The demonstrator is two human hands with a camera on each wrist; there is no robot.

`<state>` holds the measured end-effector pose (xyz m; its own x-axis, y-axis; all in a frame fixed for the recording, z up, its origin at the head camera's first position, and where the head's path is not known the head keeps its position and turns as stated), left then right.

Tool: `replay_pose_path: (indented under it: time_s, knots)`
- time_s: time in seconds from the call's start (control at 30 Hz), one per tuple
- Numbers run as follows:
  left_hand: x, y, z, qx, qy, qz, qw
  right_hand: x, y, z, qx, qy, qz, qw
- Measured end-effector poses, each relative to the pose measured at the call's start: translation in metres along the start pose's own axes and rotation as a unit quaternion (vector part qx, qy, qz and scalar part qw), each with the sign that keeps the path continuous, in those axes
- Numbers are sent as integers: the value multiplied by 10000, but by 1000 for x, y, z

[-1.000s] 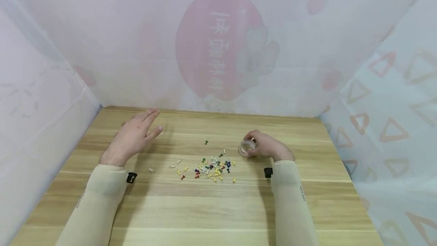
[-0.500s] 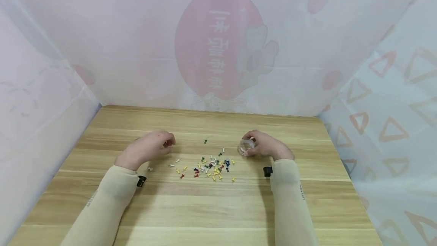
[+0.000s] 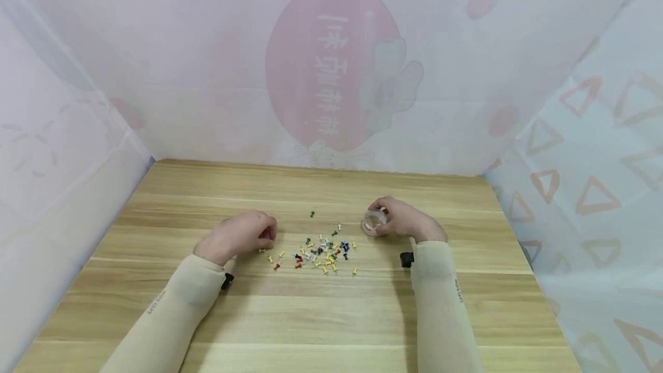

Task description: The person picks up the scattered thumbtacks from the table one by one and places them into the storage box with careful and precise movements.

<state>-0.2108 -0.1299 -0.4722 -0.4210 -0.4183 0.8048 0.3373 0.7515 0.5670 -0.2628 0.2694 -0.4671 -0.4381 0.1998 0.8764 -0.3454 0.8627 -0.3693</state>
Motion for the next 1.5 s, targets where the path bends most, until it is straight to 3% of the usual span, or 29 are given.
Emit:
replay_pose_path:
  time_s: [0.43,0.87,1.2,1.5]
  knots:
    - [-2,3,4,-88,-22,-24,10000,-1,1,4,53,29,67,10000]
    - [3,2,9,-198,137,-250,9994,-15,-18,19,628,-38,-21,9980]
    - [2,5,14,-405,335,-212,9984,-23,-21,25,867,-244,238,9957]
    - [-4,26,29,-635,568,-246,9961,-24,-17,27,832,-351,744,9931]
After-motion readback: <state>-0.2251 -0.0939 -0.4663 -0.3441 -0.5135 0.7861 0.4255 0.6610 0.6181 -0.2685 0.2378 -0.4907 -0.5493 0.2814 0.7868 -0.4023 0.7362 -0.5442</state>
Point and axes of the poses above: each hand's wrist, its own z-axis towards the middle knuckle, its own x-axis out of the back of the hand, y = z × x, the point moved 2 cm from there along z, towards the middle knuckle, and after that the axes turned 13 degrees about -z, right-handed, at the moved point
